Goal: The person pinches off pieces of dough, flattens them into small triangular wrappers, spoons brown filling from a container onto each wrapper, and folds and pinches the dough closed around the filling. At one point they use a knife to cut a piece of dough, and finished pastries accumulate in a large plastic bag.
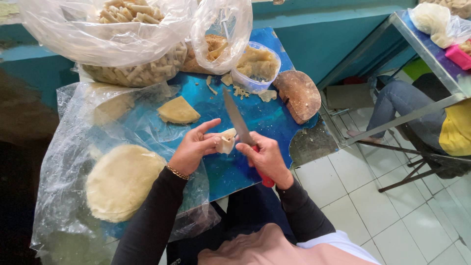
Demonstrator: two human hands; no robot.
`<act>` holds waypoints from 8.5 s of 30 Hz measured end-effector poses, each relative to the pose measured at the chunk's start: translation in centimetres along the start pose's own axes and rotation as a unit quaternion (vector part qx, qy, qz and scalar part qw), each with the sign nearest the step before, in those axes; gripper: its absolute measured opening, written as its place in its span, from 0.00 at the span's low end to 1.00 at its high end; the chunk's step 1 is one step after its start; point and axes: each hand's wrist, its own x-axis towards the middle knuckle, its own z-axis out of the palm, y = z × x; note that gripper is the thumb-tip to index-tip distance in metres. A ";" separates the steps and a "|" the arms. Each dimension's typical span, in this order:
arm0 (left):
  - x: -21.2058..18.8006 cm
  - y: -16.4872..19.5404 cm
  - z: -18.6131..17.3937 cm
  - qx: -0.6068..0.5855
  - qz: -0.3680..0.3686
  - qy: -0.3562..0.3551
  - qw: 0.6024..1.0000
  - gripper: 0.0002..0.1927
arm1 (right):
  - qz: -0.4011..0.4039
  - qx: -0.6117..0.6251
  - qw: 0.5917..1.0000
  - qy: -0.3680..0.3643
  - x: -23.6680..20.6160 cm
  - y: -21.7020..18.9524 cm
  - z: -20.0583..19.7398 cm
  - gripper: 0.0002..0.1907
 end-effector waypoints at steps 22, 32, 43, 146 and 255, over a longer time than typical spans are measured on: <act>-0.4 0.1 1.5 0.108 0.090 0.070 0.988 0.27 | -0.012 0.047 0.998 0.026 2.0 1.9 1.8 0.10; -0.8 1.7 1.9 -0.008 0.058 0.048 0.997 0.29 | 0.055 0.255 0.965 0.030 2.6 2.5 1.3 0.08; -0.9 1.3 3.0 0.193 0.157 0.079 0.965 0.37 | 0.007 0.140 0.989 0.054 2.3 2.4 2.5 0.10; 0.4 -0.2 3.1 0.363 0.169 0.198 0.895 0.22 | -0.015 -0.153 0.986 -0.062 6.3 3.8 -1.8 0.09; -1.5 3.3 3.1 0.601 0.372 0.106 0.699 0.18 | -0.140 -0.171 0.968 -0.117 9.5 2.5 -6.4 0.07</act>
